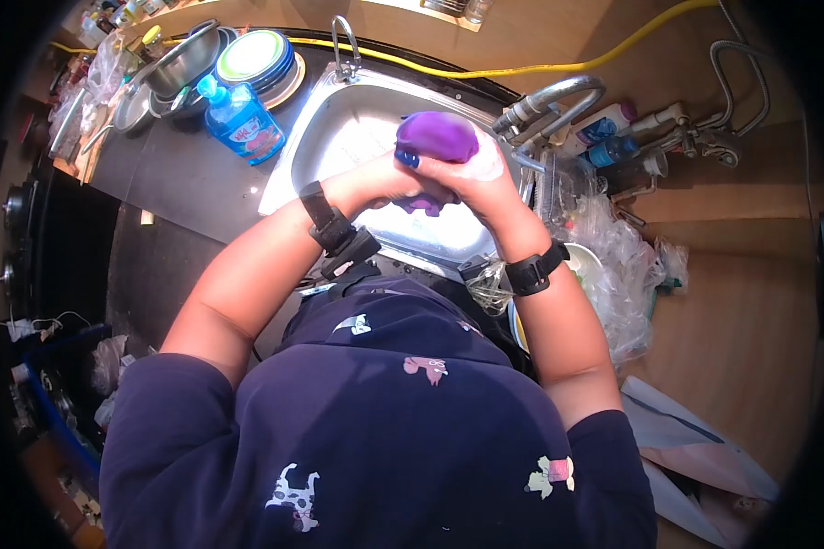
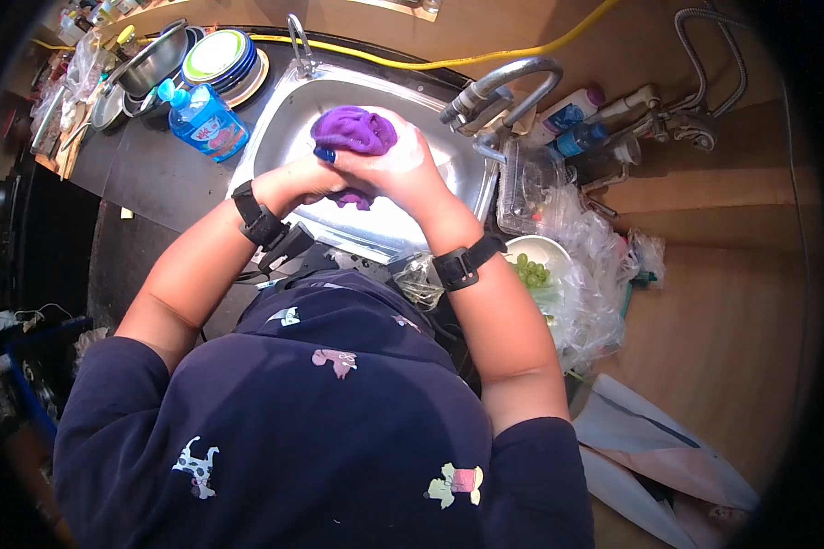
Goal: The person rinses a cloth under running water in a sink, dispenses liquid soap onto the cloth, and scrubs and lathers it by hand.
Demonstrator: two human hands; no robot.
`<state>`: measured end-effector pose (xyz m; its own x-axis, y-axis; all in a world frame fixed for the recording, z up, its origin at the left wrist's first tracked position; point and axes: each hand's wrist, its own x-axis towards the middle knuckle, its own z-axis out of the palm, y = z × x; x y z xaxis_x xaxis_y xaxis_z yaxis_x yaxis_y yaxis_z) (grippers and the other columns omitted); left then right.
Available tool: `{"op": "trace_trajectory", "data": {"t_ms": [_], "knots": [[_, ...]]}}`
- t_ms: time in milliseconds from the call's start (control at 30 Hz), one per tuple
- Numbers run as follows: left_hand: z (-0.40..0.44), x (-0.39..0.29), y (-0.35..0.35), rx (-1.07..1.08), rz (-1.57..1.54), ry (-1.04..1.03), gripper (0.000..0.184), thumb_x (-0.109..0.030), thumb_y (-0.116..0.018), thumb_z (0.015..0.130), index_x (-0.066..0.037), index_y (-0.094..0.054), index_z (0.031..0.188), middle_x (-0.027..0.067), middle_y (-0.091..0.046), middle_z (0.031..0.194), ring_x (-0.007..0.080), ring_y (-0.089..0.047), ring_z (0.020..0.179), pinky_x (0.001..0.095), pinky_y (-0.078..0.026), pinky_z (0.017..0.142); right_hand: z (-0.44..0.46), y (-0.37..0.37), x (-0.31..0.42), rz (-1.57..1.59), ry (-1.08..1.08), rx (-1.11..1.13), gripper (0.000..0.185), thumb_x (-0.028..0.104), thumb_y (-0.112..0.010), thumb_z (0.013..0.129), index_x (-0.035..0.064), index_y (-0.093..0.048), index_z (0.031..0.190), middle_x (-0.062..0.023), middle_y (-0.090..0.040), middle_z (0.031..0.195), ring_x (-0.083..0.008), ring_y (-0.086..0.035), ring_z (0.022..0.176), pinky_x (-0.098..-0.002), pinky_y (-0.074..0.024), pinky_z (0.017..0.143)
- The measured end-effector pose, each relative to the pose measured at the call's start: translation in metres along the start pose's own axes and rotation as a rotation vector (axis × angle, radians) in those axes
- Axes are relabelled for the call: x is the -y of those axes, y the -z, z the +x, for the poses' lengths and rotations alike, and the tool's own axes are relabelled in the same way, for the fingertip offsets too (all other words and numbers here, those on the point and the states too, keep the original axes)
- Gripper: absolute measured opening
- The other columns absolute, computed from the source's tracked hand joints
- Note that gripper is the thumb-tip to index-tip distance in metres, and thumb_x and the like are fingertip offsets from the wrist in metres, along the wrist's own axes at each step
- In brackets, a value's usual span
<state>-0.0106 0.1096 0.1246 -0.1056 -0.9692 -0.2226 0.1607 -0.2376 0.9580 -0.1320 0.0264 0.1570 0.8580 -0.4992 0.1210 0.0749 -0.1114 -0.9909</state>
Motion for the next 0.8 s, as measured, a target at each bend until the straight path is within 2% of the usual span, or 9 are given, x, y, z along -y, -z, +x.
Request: {"op": "trace_trajectory", "data": {"t_ms": [67,100,200,400,433,533,633,733,800], "knots": [[-0.002,-0.017,-0.008,-0.052,0.182,0.042,0.011,-0.007,-0.061,0.071,-0.006,-0.061,0.082,0.0029,-0.058,0.06,0.0093,-0.056,0.05,0.0206,-0.039,0.037,0.001,0.0,-0.013,0.111,-0.05,-0.066,0.037,0.013,-0.071,0.07,-0.0007,-0.059,0.103,-0.0072,-0.065,0.094,-0.0131,-0.06,0.087,-0.0275,-0.0465,0.081],[0.001,-0.011,-0.01,-0.115,0.127,0.04,0.013,-0.006,-0.059,0.07,-0.006,-0.06,0.083,0.0015,-0.055,0.054,0.0078,-0.052,0.045,0.0198,-0.037,0.034,-0.001,-0.003,-0.008,0.172,0.017,-0.085,0.032,0.013,-0.068,0.074,-0.0009,-0.06,0.102,-0.0065,-0.065,0.092,-0.0117,-0.06,0.086,-0.026,-0.0463,0.079],[0.002,-0.006,-0.008,-0.178,0.247,-0.005,0.022,-0.003,-0.06,0.067,-0.005,-0.058,0.089,0.003,-0.058,0.061,0.0094,-0.056,0.051,0.0222,-0.042,0.038,-0.001,-0.008,-0.005,0.297,-0.029,-0.156,0.029,0.011,-0.066,0.077,-0.0007,-0.06,0.102,-0.0051,-0.064,0.092,-0.0106,-0.059,0.085,-0.0244,-0.0456,0.079],[0.01,0.015,-0.005,-0.243,0.201,-0.242,0.027,0.0,-0.062,0.063,-0.003,-0.057,0.09,0.0036,-0.06,0.068,0.0107,-0.058,0.059,0.0254,-0.048,0.051,-0.001,-0.011,-0.005,0.599,-0.128,-0.277,0.027,0.01,-0.061,0.083,0.0027,-0.057,0.108,-0.004,-0.061,0.098,-0.0111,-0.057,0.089,-0.0251,-0.0451,0.08],[0.011,0.013,-0.003,-0.196,0.204,-0.129,0.037,0.001,-0.062,0.062,-0.003,-0.054,0.098,0.002,-0.059,0.079,0.01,-0.056,0.067,0.0269,-0.047,0.057,0.0,-0.011,-0.006,0.637,-0.147,-0.296,0.027,0.01,-0.061,0.084,0.0031,-0.057,0.109,-0.0042,-0.061,0.098,-0.0112,-0.057,0.089,-0.0253,-0.0452,0.08],[0.01,0.012,-0.005,-0.205,0.217,-0.176,0.031,-0.001,-0.063,0.063,-0.003,-0.057,0.093,0.003,-0.06,0.075,0.0105,-0.057,0.065,0.0268,-0.047,0.056,0.002,-0.011,-0.01,0.658,-0.141,-0.347,0.026,0.011,-0.061,0.084,0.0039,-0.057,0.109,-0.0041,-0.061,0.096,-0.0115,-0.058,0.087,-0.0258,-0.0464,0.079],[0.006,0.002,-0.011,-0.238,0.408,-0.179,0.01,-0.008,-0.062,0.071,-0.004,-0.061,0.08,0.0045,-0.06,0.061,0.0132,-0.059,0.056,0.0281,-0.046,0.052,0.002,-0.008,-0.009,0.782,-0.172,-0.338,0.025,0.012,-0.06,0.085,0.0045,-0.057,0.108,-0.0039,-0.061,0.095,-0.0122,-0.058,0.086,-0.0268,-0.0478,0.076],[0.0,-0.011,-0.017,-0.228,0.376,-0.085,0.01,-0.012,-0.063,0.071,-0.004,-0.061,0.077,0.0054,-0.059,0.058,0.0156,-0.06,0.056,0.0291,-0.047,0.053,0.0,-0.004,-0.012,0.841,-0.173,-0.334,0.022,0.013,-0.059,0.086,0.005,-0.057,0.106,-0.0041,-0.061,0.094,-0.013,-0.059,0.085,-0.0274,-0.0489,0.074],[0.004,-0.01,-0.013,-0.23,0.436,-0.077,0.018,-0.015,-0.065,0.069,-0.004,-0.06,0.082,0.0062,-0.06,0.061,0.0172,-0.061,0.058,0.0306,-0.047,0.056,0.002,-0.001,-0.014,0.867,-0.176,-0.366,0.02,0.014,-0.055,0.088,0.0058,-0.056,0.106,-0.0056,-0.061,0.093,-0.0144,-0.06,0.085,-0.0289,-0.0491,0.076]]}}
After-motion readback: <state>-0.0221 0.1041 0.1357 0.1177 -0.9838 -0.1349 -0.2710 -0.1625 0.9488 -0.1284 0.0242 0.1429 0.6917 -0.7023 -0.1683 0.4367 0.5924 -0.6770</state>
